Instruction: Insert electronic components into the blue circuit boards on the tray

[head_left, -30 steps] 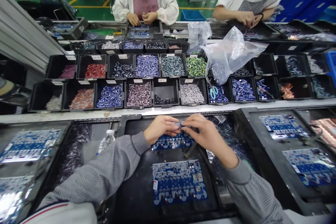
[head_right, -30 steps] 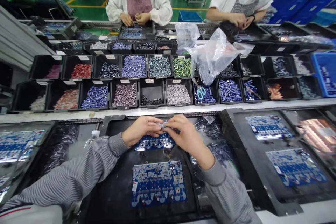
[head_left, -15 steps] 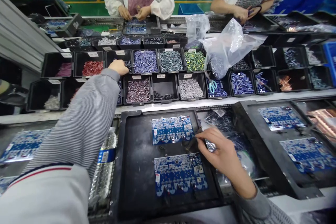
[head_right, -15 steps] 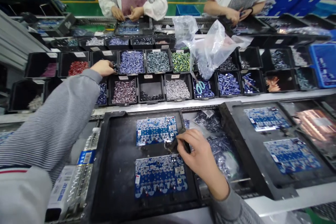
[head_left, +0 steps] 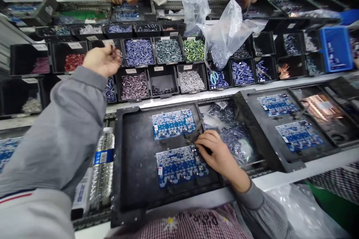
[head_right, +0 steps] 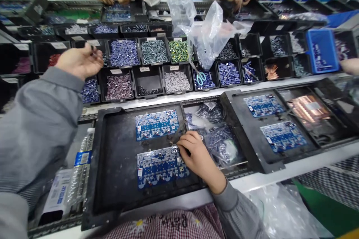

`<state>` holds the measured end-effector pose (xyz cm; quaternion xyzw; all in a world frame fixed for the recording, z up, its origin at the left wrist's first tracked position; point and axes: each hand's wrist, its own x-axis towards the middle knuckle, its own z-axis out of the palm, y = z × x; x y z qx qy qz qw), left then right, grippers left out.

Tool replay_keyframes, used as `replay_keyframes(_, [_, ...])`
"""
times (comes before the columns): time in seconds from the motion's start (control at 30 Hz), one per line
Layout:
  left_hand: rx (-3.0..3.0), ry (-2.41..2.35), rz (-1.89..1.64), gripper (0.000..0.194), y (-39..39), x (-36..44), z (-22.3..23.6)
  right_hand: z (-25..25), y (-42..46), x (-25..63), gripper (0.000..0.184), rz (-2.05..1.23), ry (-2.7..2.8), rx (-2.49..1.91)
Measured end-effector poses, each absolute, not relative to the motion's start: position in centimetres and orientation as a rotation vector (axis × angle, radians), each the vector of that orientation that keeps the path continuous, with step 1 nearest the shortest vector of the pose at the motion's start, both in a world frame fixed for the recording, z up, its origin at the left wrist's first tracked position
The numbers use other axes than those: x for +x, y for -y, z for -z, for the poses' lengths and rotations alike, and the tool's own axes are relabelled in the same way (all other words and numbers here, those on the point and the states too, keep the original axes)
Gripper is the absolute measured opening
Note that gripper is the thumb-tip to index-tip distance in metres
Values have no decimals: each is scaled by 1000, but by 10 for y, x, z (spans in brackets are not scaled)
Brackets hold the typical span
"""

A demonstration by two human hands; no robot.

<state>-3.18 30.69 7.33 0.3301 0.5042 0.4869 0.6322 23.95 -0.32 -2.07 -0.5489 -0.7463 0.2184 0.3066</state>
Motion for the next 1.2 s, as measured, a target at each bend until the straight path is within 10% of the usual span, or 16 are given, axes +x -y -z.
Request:
replay_keyframes(0.4, [776,-905,-236,11,-71,27,-24,30,9,244,19,-541,2058,-1429])
replay_keyframes(1.2, [907,-972,-282,11,-39,32,1,30,13,247,27,-355,2331,-1438])
